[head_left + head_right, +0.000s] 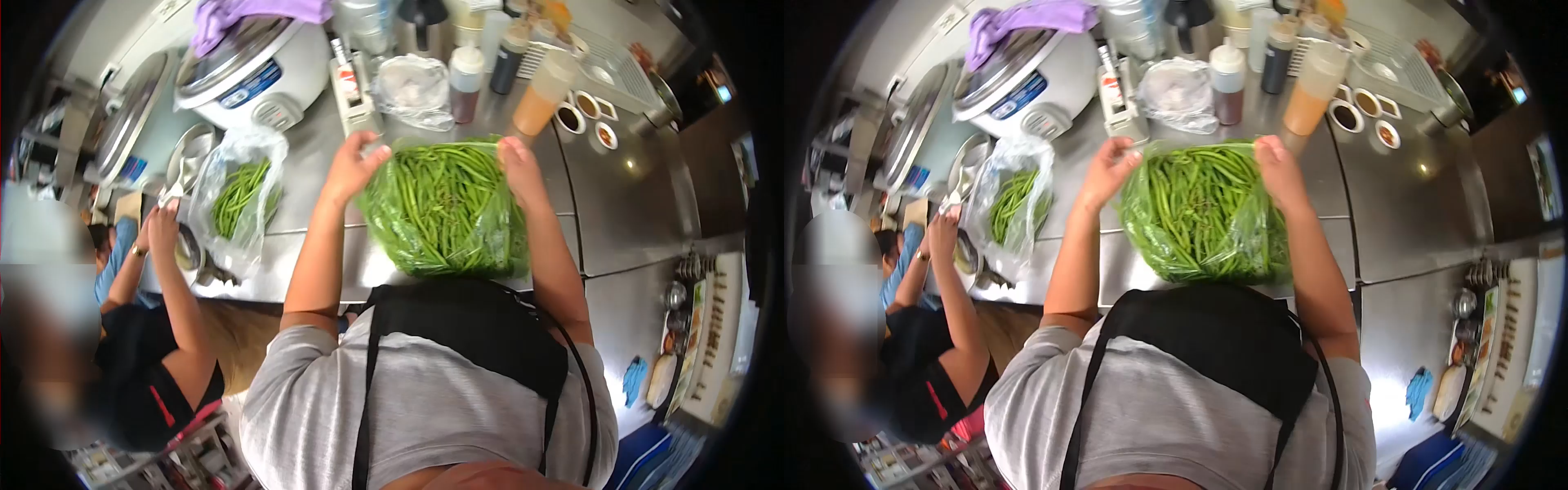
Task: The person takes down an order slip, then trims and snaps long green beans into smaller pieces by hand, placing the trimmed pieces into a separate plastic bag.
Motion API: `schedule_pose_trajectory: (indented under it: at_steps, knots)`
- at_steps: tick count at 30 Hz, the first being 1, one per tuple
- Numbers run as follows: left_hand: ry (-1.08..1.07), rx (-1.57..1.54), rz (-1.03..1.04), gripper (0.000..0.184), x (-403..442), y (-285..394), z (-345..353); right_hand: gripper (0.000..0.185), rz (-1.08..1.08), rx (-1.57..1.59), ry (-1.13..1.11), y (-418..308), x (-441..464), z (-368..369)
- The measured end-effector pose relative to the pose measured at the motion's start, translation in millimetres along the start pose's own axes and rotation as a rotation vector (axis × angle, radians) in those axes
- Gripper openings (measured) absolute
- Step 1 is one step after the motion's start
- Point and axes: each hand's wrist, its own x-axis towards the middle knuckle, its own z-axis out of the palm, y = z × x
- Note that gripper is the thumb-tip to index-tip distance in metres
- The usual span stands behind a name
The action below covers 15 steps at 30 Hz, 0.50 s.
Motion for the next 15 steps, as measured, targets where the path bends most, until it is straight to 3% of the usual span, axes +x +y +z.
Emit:
schedule_pose_trajectory:
  at_steps: [1, 4, 7, 10, 13, 15]
  knots:
    - [0.130, 0.267, 0.049, 0.042, -4.3, -11.4, -20.5, 0.018, -0.016, -0.027, -0.008, 2.2, -1.9, -2.1]
    - [0.464, 1.078, -0.229, 0.059, -28.8, -11.4, -73.4, 0.018, -0.058, -0.085, -0.016, 11.9, 1.0, -5.1]
    - [0.454, 1.299, -0.574, 0.051, -56.1, -27.8, -100.6, 0.017, -0.037, -0.115, -0.021, 21.5, 4.3, -4.4]
    - [0.296, 0.823, -0.713, 0.035, -63.8, -97.0, -118.5, 0.017, -0.014, -0.135, -0.030, 19.2, 3.2, -4.2]
    - [0.169, 0.821, -0.524, 0.028, -59.9, -108.7, -106.8, 0.017, -0.034, -0.169, -0.023, 17.5, 2.1, -4.1]
    - [0.220, 0.663, -0.475, 0.025, -51.9, -83.6, -92.0, 0.017, -0.032, -0.204, -0.041, 15.5, 0.8, -5.7]
